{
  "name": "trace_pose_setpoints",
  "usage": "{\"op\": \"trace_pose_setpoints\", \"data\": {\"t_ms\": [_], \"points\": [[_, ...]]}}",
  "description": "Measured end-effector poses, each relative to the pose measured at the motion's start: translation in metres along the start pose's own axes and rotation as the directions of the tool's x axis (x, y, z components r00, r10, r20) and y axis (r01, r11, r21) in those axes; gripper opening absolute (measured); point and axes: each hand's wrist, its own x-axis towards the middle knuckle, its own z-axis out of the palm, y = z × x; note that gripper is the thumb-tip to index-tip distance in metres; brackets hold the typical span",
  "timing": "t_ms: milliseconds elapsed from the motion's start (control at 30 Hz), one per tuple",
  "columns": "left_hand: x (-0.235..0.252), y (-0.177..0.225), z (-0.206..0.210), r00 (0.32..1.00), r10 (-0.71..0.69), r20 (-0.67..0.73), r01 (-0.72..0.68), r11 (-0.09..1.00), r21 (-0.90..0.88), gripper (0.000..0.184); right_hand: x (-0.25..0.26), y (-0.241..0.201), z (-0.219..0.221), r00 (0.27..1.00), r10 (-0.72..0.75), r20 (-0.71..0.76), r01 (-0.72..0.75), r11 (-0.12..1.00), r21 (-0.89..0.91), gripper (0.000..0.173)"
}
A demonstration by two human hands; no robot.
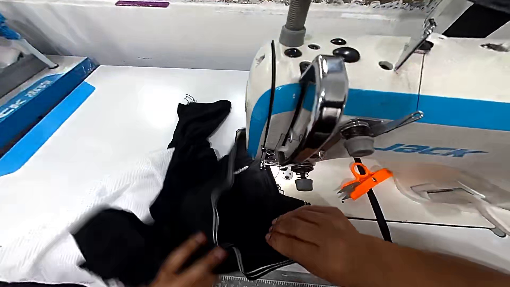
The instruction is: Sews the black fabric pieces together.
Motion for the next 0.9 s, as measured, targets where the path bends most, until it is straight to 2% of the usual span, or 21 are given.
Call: {"op": "trace_pose_setpoints", "data": {"t_ms": [100,133,200,267,333,400,433,467,533,600,667,767,900], "points": [[-0.002,-0.123,-0.048,0.998,0.012,-0.056,0.000,0.979,0.206,0.023,0.002,0.002,0.006,1.000,-0.016,-0.001,0.016,0.996,0.082,0.015],[-0.002,-0.157,-0.065,0.999,0.034,-0.031,-0.025,0.965,0.262,0.025,0.003,-0.001,0.008,0.999,-0.034,0.014,0.033,0.997,0.076,0.015],[0.020,-0.193,-0.093,0.996,0.083,0.046,-0.093,0.950,0.297,0.029,0.006,-0.008,0.011,0.995,-0.065,0.077,0.066,0.998,-0.013,0.017],[0.062,-0.172,-0.109,0.988,0.151,0.025,-0.152,0.963,0.223,0.034,0.010,-0.014,0.011,0.982,-0.071,0.173,0.102,0.979,-0.177,0.020],[0.099,-0.125,-0.101,0.957,0.290,-0.024,-0.288,0.956,0.058,0.037,0.013,-0.019,0.009,0.973,-0.065,0.223,0.128,0.951,-0.280,0.022],[0.136,-0.091,-0.065,0.875,0.481,0.057,-0.476,0.875,-0.091,0.047,0.015,-0.016,0.007,0.982,-0.075,0.172,0.114,0.967,-0.228,0.020],[0.153,-0.085,-0.043,0.821,0.561,0.111,-0.548,0.827,-0.128,0.057,0.015,-0.012,0.007,0.991,-0.070,0.116,0.088,0.984,-0.158,0.017],[0.163,-0.084,-0.022,0.794,0.594,0.127,-0.580,0.804,-0.131,0.068,0.014,-0.009,0.006,0.996,-0.055,0.067,0.060,0.996,-0.067,0.016],[0.163,-0.089,0.006,0.821,0.564,0.085,-0.548,0.821,-0.159,0.077,0.010,-0.001,0.003,0.999,-0.028,0.037,0.025,0.996,0.084,0.014],[0.144,-0.086,0.013,0.874,0.478,0.087,-0.461,0.873,-0.157,0.073,0.005,0.004,0.001,0.994,-0.029,0.102,0.018,0.994,0.108,0.014],[0.123,-0.077,0.011,0.896,0.426,0.124,-0.410,0.902,-0.133,0.070,0.003,0.001,-0.001,0.980,-0.037,0.194,0.021,0.996,0.082,0.016],[0.117,-0.073,0.005,0.887,0.408,0.215,-0.382,0.911,-0.155,0.072,0.003,-0.003,-0.002,0.973,-0.024,0.230,0.027,1.000,-0.009,0.018],[0.127,-0.081,0.010,0.888,0.419,0.190,-0.389,0.904,-0.176,0.060,0.005,-0.004,-0.001,0.967,0.049,0.249,-0.015,0.991,-0.135,0.020]]}}
